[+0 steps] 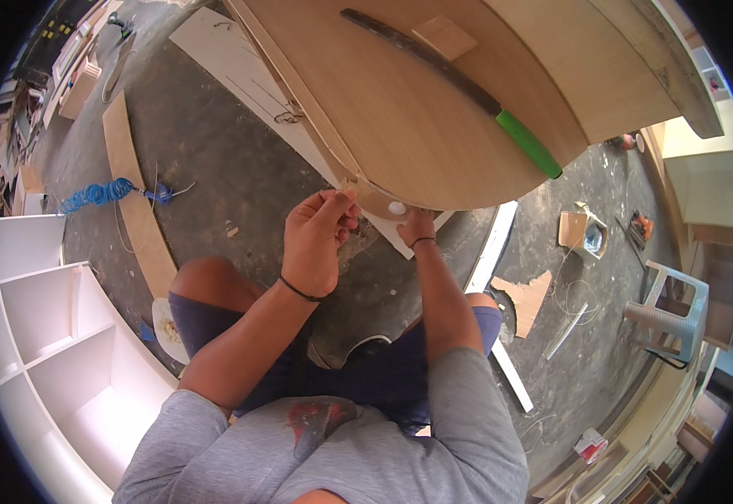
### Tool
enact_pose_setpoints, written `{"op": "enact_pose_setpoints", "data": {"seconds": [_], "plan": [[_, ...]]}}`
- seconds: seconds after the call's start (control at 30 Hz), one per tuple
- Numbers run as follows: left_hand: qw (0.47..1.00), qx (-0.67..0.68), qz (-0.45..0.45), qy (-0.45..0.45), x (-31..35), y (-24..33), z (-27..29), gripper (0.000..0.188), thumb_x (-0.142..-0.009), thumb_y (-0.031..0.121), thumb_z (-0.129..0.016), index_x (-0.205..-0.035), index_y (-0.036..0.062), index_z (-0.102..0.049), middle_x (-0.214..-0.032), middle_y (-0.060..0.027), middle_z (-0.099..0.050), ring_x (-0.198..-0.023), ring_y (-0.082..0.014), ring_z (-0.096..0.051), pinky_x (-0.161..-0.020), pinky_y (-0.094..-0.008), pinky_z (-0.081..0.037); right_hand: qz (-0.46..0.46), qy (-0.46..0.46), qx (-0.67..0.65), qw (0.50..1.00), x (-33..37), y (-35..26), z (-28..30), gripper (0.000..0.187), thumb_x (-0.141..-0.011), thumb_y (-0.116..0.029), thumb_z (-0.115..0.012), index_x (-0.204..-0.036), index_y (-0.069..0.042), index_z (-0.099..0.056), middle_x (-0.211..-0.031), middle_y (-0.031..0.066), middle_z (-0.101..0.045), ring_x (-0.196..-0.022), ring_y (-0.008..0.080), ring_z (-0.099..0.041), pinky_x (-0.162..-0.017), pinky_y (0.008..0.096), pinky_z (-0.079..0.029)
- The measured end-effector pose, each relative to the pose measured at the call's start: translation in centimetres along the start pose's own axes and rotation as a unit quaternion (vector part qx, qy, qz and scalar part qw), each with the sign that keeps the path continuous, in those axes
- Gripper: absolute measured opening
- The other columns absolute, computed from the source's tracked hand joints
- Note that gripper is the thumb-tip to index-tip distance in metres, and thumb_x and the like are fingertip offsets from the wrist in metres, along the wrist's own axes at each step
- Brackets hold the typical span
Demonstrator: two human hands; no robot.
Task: The person uses a file on the edge of a curved cabinet door, applies glue to a small wooden block, and attaches it to the cabinet frame.
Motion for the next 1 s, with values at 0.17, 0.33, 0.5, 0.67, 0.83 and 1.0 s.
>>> {"op": "enact_pose_setpoints", "data": {"seconds": [0.17, 0.33, 0.5, 0.67, 0.83, 1.0], "plan": [[1.000, -0.003, 0.006, 0.002, -0.3, 0.0, -0.3, 0.013, -0.084, 0.015, -0.060, -0.072, 0.0099, -0.055, -0.069, 0.0017, -0.056, -0.061, -0.0052, -0.048, -0.055, -0.0188, -0.034, -0.083, -0.052, 0.041, 0.994, 1.5, -2.3, 4.1, 0.054, -0.067, -0.021, -0.068, -0.116, -0.003, -0.051, -0.117, 0.0213, -0.053, -0.109, 0.0393, -0.048, -0.094, 0.0424, -0.040], [1.000, 0.008, 0.004, 0.005, -0.5, -0.3, 0.0, 0.013, -0.084, 0.015, -0.059, -0.073, 0.0098, -0.055, -0.069, 0.0012, -0.057, -0.060, -0.0052, -0.049, -0.054, -0.0190, -0.033, -0.063, -0.143, -0.309, 0.938, 5.7, -10.6, 10.6, 0.026, -0.080, -0.023, -0.064, -0.094, -0.001, -0.062, -0.079, 0.0082, -0.063, -0.073, 0.0202, -0.060, -0.066, 0.0285, -0.047], [1.000, 0.020, 0.017, 0.005, -0.2, 0.2, 0.0, 0.014, -0.084, 0.014, -0.059, -0.071, 0.0089, -0.054, -0.068, 0.0012, -0.057, -0.059, -0.0050, -0.048, -0.053, -0.0188, -0.033, -0.070, -0.110, -0.590, 0.797, 7.7, -18.7, 18.0, 0.020, -0.089, -0.019, -0.056, -0.091, 0.001, -0.063, -0.072, 0.0020, -0.060, -0.062, 0.0068, -0.051, -0.055, 0.0204, -0.041], [1.000, 0.021, -0.010, 0.007, -0.4, 0.7, -0.2, 0.014, -0.081, 0.010, -0.059, -0.071, 0.0013, -0.055, -0.068, -0.0041, -0.057, -0.061, -0.0085, -0.051, -0.058, -0.0212, -0.041, -0.065, -0.047, -0.656, 0.750, 7.9, -19.4, 19.0, 0.022, -0.089, -0.021, -0.057, -0.091, 0.001, -0.062, -0.070, 0.0012, -0.058, -0.055, 0.0049, -0.046, -0.049, 0.0189, -0.036], [1.000, 0.008, -0.004, 0.014, -0.5, 0.0, 0.0, 0.013, -0.081, 0.010, -0.059, -0.073, 0.0001, -0.057, -0.068, -0.0037, -0.057, -0.062, -0.0085, -0.051, -0.060, -0.0211, -0.041, -0.090, 0.018, -0.673, 0.734, 7.7, -19.9, 19.1, 0.022, -0.088, -0.021, -0.060, -0.089, 0.001, -0.062, -0.066, -0.0001, -0.055, -0.053, 0.0039, -0.043, -0.045, 0.0178, -0.031], [1.000, 0.017, -0.006, 0.013, -0.6, -0.1, -0.2, 0.012, -0.081, 0.009, -0.059, -0.073, 0.0000, -0.057, -0.068, -0.0028, -0.057, -0.062, -0.0075, -0.051, -0.059, -0.0206, -0.041, -0.122, 0.048, -0.699, 0.703, 7.3, -20.5, 19.0, 0.019, -0.087, -0.019, -0.060, -0.087, 0.000, -0.061, -0.064, -0.0013, -0.053, -0.051, 0.0033, -0.042, -0.043, 0.0171, -0.029]]}}
Point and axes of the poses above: each hand's wrist, its own x-axis away from the middle knuckle, its own z-axis out of the back of the hand, y = z × x, the point moved 4 cm from there along -x, towards the middle knuckle
